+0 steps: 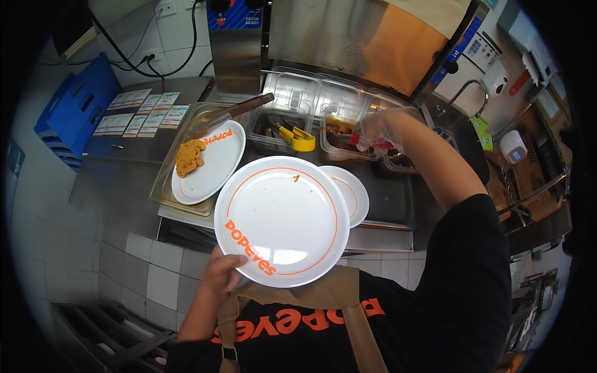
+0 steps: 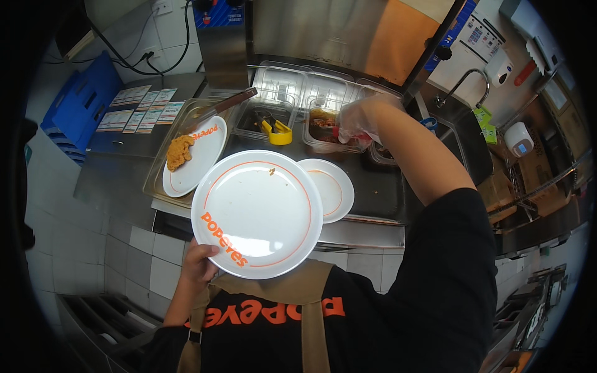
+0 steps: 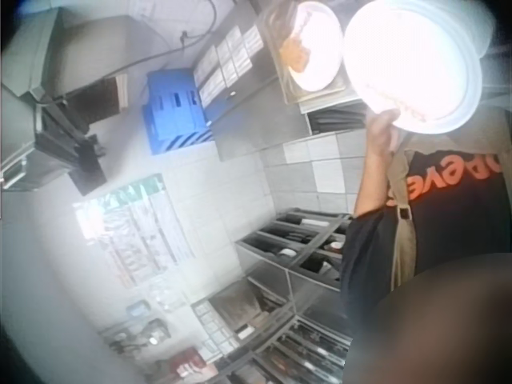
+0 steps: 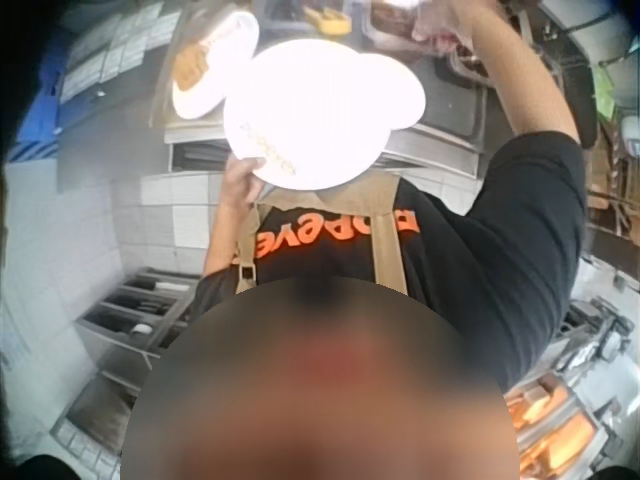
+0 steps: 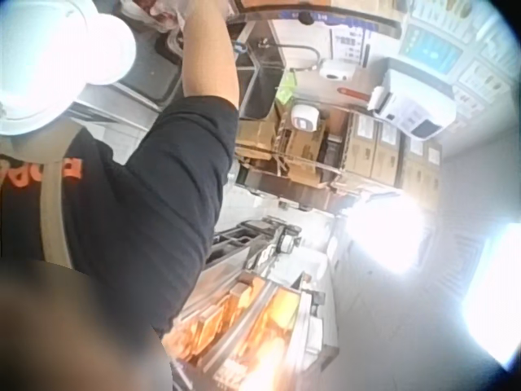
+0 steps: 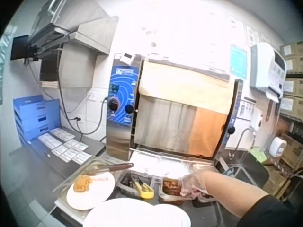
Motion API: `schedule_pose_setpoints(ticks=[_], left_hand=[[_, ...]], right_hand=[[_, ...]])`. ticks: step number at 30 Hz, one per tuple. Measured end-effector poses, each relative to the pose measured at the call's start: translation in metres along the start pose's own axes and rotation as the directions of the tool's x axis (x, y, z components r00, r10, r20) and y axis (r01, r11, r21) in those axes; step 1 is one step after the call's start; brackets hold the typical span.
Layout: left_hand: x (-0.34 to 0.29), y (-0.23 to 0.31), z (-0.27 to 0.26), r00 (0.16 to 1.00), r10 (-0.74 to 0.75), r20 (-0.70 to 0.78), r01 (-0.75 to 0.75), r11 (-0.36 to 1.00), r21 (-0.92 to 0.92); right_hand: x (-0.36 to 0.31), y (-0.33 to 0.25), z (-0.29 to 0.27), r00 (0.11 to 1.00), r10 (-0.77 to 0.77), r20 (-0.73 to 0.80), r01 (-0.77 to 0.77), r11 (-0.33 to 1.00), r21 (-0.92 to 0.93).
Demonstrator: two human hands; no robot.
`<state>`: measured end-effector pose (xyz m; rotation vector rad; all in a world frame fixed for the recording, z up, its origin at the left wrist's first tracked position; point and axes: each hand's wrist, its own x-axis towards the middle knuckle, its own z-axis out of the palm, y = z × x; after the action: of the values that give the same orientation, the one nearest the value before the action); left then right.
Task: The person assembles food orders in a commercial kitchen. They place fried items into a bowl, retrieve plates and napkins, scoop rice onto plates, and use tongs to add fried chicken and sauce to the plates.
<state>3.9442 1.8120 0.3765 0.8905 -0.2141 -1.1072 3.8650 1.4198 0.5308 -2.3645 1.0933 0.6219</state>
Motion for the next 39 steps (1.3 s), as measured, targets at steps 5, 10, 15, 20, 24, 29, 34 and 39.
schedule_pose_setpoints(ticks=[5,10,15,20,24,29,34,39], left_hand=[[0.003,0.003,0.002,1.000,0.007,-0.008,-0.007,1.000,-0.018],[0.009,0.003,0.007,0.999,0.029,0.016,-0.029,0.999,-0.016],[0.017,0.005,0.006,0.996,0.035,0.088,-0.025,0.994,-0.111],[0.026,0.006,0.010,0.988,0.065,0.143,-0.046,0.990,-0.134],[0.031,0.009,0.015,0.984,0.099,0.146,-0.080,0.988,-0.129],[0.036,0.010,0.022,0.975,0.142,0.170,-0.119,0.983,-0.138],[0.039,0.013,0.030,0.974,0.169,0.150,-0.154,0.982,-0.107],[0.040,0.017,0.036,0.974,0.196,0.117,-0.188,0.979,-0.078]], right_hand=[[0.009,0.026,0.014,0.994,0.070,-0.089,-0.088,0.971,-0.224],[0.006,0.051,0.024,0.993,-0.003,-0.115,-0.016,0.985,-0.171],[-0.011,0.078,0.050,0.973,-0.007,-0.230,0.091,0.931,0.354],[-0.027,0.085,0.079,0.888,0.014,-0.459,0.259,0.809,0.527],[-0.037,0.083,0.093,0.852,0.038,-0.522,0.360,0.680,0.639],[-0.048,0.089,0.092,0.818,0.041,-0.574,0.352,0.754,0.555],[-0.055,0.094,0.081,0.807,0.037,-0.589,0.324,0.806,0.494],[-0.058,0.097,0.075,0.827,0.008,-0.562,0.342,0.787,0.514]])
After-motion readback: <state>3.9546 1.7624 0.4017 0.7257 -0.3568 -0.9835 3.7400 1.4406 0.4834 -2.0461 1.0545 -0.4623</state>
